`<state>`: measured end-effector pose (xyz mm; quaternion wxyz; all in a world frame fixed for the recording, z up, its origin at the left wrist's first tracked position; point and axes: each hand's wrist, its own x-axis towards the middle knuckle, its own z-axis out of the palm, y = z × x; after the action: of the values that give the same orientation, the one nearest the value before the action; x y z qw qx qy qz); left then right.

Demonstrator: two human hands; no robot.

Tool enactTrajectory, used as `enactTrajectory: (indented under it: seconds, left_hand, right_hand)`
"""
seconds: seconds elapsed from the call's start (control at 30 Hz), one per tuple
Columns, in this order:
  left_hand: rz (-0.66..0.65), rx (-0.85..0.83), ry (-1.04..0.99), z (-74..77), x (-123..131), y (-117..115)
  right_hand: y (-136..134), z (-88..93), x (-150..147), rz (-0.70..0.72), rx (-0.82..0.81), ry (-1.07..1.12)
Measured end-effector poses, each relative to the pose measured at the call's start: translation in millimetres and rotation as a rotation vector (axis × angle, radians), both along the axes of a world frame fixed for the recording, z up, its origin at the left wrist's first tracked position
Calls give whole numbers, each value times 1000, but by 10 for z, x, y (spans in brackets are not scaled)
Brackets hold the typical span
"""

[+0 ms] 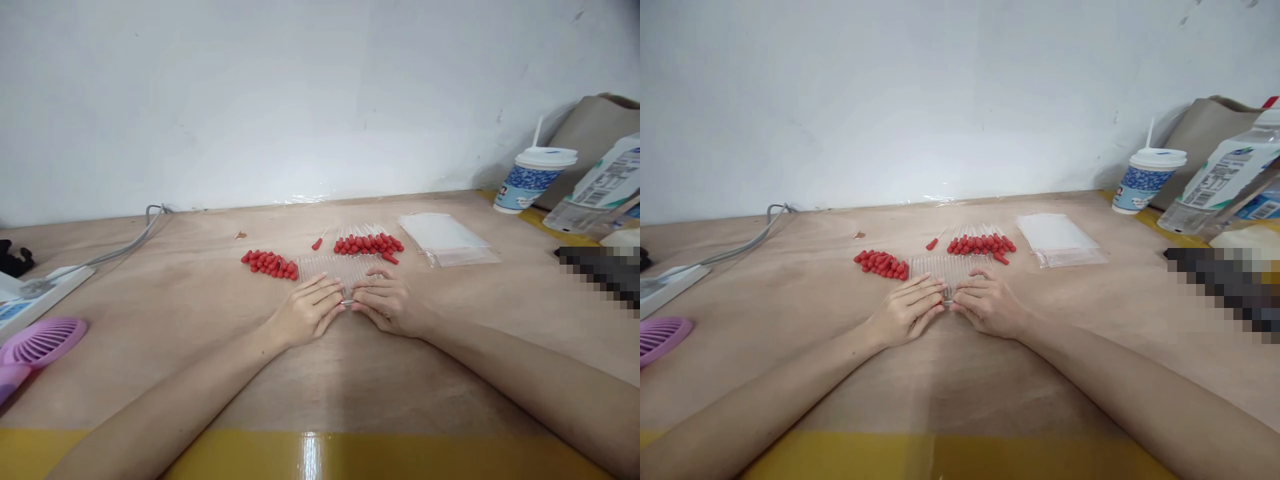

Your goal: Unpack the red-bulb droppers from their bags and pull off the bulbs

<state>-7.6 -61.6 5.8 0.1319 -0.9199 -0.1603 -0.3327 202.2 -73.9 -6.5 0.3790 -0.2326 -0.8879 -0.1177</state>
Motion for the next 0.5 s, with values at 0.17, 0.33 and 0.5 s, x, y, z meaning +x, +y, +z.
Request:
enactTrajectory:
  seconds: [0.17,0.33,0.5]
  left_hand:
    - [5,-15,15,3,-7,-6]
    - [0,-28,13,-7,-24,1]
    - [-7,-43,1,2,-48,-5]
  right_hand:
    - [11,-30,6,37,-12,-4]
    - [16,-51,24,52,-7,-2]
    - [-6,-31,28,47,9,-19]
